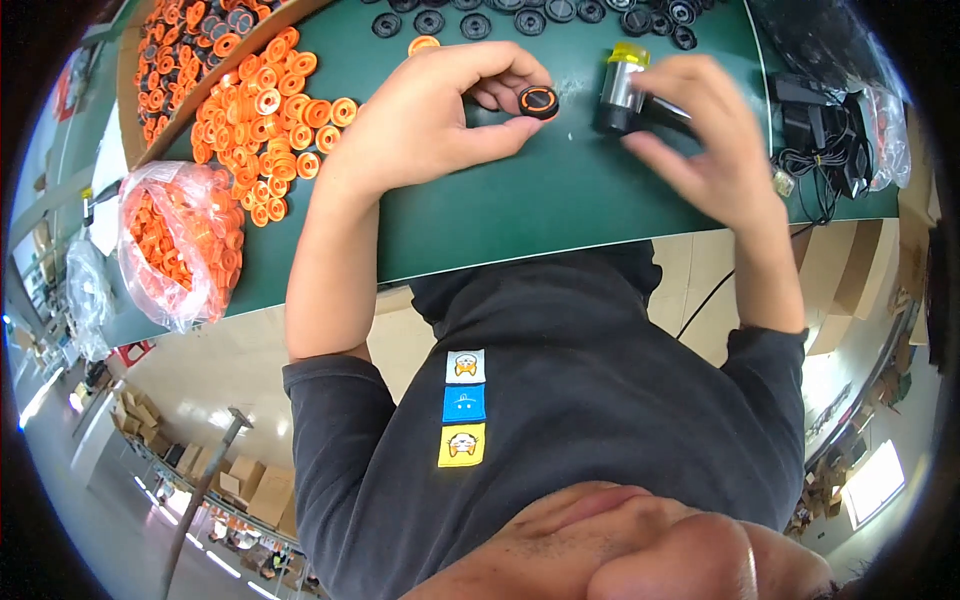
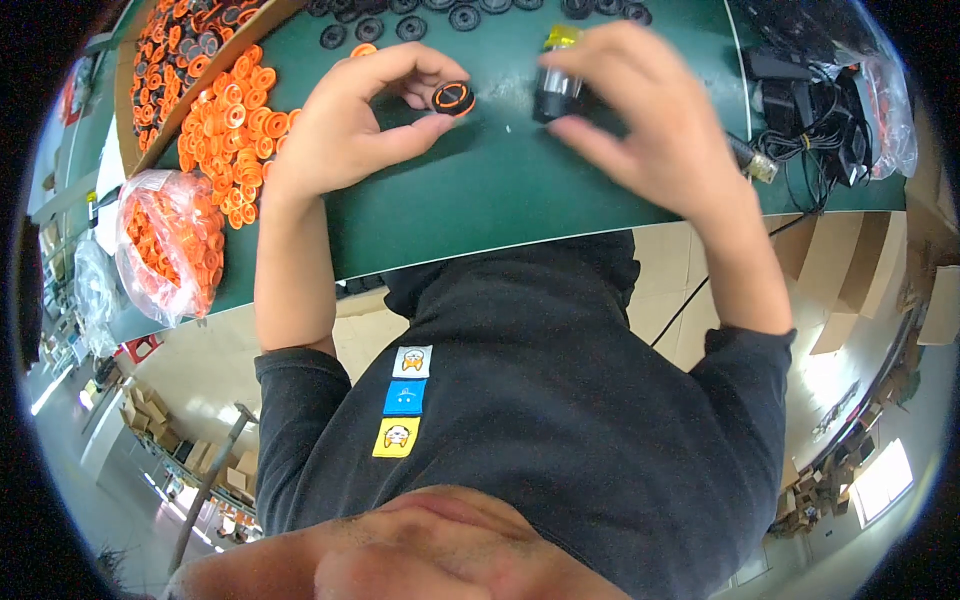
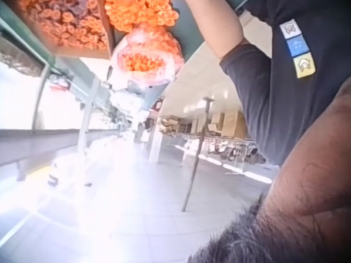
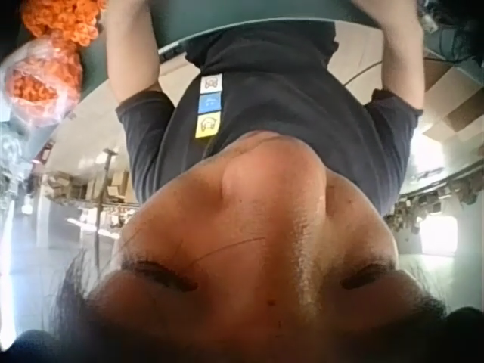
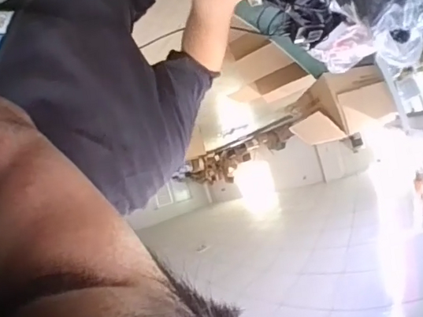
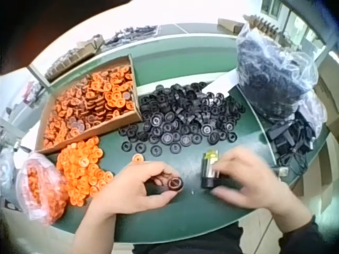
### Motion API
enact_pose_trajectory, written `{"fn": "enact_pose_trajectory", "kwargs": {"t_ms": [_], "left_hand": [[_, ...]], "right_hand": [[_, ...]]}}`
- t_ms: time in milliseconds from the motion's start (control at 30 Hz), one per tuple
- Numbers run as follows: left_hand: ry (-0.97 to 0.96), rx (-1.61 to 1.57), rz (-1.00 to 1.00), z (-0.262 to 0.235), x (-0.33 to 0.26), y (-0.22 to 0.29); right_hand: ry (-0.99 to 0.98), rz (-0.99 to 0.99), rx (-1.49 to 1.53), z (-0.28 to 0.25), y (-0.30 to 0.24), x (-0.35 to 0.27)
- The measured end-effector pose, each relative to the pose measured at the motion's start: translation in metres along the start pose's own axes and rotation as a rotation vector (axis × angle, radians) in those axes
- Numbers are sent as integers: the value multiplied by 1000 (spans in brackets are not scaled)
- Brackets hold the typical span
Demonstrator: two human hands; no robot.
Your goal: The person assembles small orange and black plastic rings on a workbench by securing them with a rubber mallet.
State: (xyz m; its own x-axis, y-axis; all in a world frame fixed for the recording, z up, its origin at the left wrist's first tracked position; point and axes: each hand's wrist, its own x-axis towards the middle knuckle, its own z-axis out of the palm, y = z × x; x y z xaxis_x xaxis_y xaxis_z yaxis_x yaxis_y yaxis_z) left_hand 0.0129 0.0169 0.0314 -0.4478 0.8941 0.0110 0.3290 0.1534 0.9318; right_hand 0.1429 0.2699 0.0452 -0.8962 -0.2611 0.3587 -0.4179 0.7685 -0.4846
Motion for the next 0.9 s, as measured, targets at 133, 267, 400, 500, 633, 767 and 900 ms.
{"fn": "enact_pose_trajectory", "kwargs": {"t_ms": [133, 267, 400, 500, 633, 767, 900], "left_hand": [[182, 16, 130, 4, 2, 2], [394, 16, 227, 8, 3, -3], [457, 49, 306, 11, 6, -1], [487, 111, 342, 12, 5, 2], [508, 209, 363, 13, 8, 2], [547, 206, 382, 17, 12, 0], [543, 297, 371, 20, 9, -3]], "right_hand": [[75, -159, 161, 31, -12, 41], [180, -22, 426, 40, -7, 50], [215, 113, 725, 54, -1, 43], [215, 135, 769, 57, 2, 42], [188, 170, 768, 58, 5, 37], [192, 162, 737, 56, 3, 37], [252, 18, 511, 51, 6, 39]]}}
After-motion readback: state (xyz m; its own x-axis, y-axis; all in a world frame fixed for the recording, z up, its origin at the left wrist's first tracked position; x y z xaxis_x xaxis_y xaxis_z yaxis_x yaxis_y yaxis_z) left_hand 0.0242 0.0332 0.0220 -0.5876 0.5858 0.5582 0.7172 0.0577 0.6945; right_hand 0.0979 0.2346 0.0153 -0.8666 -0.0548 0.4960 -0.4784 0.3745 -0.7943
